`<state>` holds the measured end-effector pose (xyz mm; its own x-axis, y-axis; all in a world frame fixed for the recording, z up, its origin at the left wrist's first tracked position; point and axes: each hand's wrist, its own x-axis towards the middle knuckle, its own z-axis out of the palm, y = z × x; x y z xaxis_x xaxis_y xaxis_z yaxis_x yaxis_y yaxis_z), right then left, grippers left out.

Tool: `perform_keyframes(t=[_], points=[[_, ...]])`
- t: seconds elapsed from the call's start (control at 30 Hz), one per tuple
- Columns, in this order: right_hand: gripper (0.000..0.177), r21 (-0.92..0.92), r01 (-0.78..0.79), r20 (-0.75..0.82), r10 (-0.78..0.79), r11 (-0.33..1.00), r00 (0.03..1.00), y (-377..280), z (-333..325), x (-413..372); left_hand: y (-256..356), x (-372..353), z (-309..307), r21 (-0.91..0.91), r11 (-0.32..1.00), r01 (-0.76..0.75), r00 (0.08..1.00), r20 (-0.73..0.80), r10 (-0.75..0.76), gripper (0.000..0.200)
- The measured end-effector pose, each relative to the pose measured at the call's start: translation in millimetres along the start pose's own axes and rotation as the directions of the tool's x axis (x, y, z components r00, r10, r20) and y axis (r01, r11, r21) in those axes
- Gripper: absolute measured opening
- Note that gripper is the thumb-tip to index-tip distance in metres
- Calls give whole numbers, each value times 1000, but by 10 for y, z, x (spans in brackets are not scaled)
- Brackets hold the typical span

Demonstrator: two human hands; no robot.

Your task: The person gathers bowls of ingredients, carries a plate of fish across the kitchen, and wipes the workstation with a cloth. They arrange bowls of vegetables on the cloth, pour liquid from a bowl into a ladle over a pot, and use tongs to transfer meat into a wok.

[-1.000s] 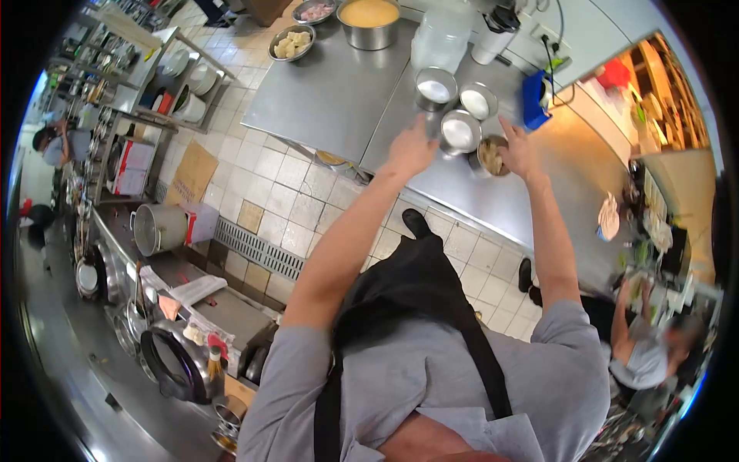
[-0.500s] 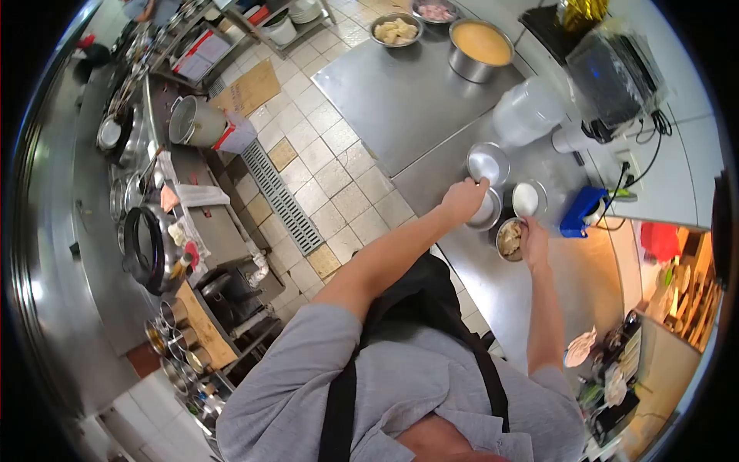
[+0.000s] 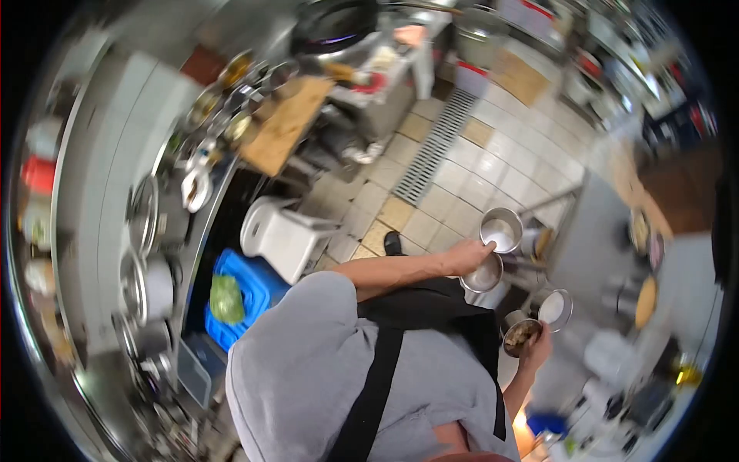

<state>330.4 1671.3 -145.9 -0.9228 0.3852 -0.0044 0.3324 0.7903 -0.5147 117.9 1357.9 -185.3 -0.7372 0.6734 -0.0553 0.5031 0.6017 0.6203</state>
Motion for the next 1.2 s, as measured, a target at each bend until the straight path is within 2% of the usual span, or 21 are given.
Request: perform_keyframes(t=[0.07,0.13,0.2,0.27,0.37,0.4,0.5,0.6,0.67,0.7,0.77,0.8,0.83,0.87,0.93,1.0,1.03,1.1,1.2], points=[[28,31,60,56,-62,998,997,-584,281,310,-484,-324,-366,-23,989,144,985,-96,-145,44],[32,29,110,152,-113,993,982,-1212,533,662,-960,-762,-743,-61,950,306,932,-183,-312,45],[30,24,277,201,-276,961,940,-1869,938,1084,-1550,-1140,-1156,-132,892,433,853,-259,-453,44],[28,17,465,252,-454,885,855,-2434,1357,1455,-2006,-1560,-1509,-185,836,516,751,-371,-546,42],[21,109,626,292,-626,773,723,-3521,1906,1827,-2488,-2135,-2126,-268,704,657,539,-486,-688,41],[19,139,651,349,-652,747,673,-3924,2050,1916,-2670,-2304,-2307,-303,662,686,474,-504,-722,41],[18,238,762,396,-776,603,491,-4912,2653,2154,-3263,-2802,-2755,-388,534,751,272,-556,-786,40],[18,323,817,456,-835,477,308,-6026,3183,2226,-3740,-3174,-3087,-438,461,772,123,-609,-784,41],[17,348,860,489,-855,375,175,-6673,3495,2213,-4184,-3383,-3115,-391,404,827,97,-609,-787,41],[15,435,877,364,-931,203,34,-6906,3809,2268,-4362,-3463,-3140,-374,361,854,84,-586,-806,41],[16,459,887,388,-911,56,-143,-7240,4520,2414,-4661,-3590,-3208,-345,280,896,48,-552,-833,40],[17,476,879,367,-900,-34,-234,-7559,4778,2436,-4910,-3622,-3077,-363,206,908,15,-466,-885,38],[18,432,901,438,-862,-48,-256,-7920,4936,2355,-5156,-3691,-2974,-296,158,942,-2,-475,-880,37],[19,381,923,514,-817,-56,-262,-8156,5070,2243,-5181,-3717,-2941,-353,121,928,-80,-505,-859,33],[18,461,886,520,-795,-47,-313,-8522,5242,2105,-4671,-3624,-3304,-494,134,859,-131,-465,-876,26],[19,449,890,570,-743,-76,-351,-8801,5482,1975,-4688,-3576,-3338,-523,116,845,-158,-451,-879,29],[19,442,893,603,-710,-83,-364,-8865,5633,1937,-4728,-3548,-3340,-549,107,829,-174,-435,-884,29],[18,478,874,564,-734,-82,-378,-8904,5927,1937,-4821,-3546,-3373,-599,90,796,-200,-401,-894,31],[18,500,864,557,-743,-59,-372,-8964,6170,1942,-4960,-3526,-3333,-632,112,767,-228,-431,-873,32]])
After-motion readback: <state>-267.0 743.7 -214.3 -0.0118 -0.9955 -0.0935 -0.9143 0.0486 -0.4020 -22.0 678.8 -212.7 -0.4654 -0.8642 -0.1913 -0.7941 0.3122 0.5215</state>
